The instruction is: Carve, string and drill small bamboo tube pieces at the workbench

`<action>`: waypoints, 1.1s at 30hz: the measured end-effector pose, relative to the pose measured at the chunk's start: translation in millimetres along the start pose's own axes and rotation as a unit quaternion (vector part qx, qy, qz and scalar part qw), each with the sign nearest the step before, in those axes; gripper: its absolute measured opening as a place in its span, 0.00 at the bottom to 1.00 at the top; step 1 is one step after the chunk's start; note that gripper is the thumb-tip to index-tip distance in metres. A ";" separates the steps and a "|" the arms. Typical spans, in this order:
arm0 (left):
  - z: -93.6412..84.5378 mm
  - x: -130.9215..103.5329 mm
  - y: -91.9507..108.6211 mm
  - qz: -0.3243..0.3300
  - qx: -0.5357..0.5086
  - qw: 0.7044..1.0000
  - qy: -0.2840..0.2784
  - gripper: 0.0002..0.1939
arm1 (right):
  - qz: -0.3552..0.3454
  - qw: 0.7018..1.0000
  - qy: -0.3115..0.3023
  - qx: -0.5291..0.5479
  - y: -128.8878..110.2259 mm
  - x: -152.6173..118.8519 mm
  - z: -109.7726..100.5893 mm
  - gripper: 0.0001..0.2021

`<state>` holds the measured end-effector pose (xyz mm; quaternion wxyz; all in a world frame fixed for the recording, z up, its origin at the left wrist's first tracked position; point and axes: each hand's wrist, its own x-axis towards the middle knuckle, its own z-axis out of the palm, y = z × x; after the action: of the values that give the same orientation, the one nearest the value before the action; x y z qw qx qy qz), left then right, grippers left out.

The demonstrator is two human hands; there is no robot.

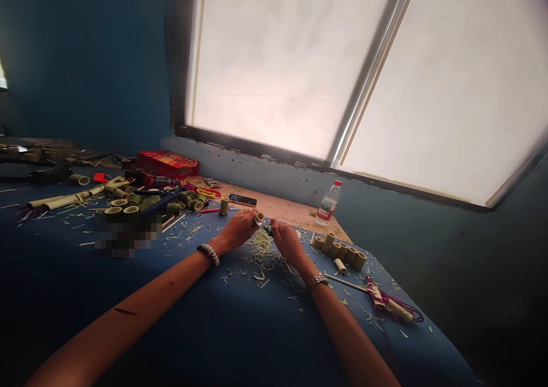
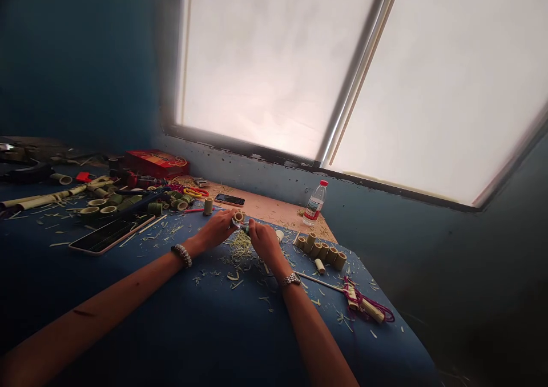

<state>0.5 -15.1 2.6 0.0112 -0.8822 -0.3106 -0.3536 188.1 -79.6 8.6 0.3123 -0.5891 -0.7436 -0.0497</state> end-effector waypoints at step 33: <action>-2.1 0.7 0.9 -0.025 -0.010 1.000 0.002 0.23 | 0.069 0.996 0.051 -0.001 14.8 1.4 -3.7 0.30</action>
<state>0.1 -15.9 4.8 -0.0060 -0.8735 -0.3292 -0.3584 202.9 -75.6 7.9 0.3516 -0.6359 -0.6845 -0.0590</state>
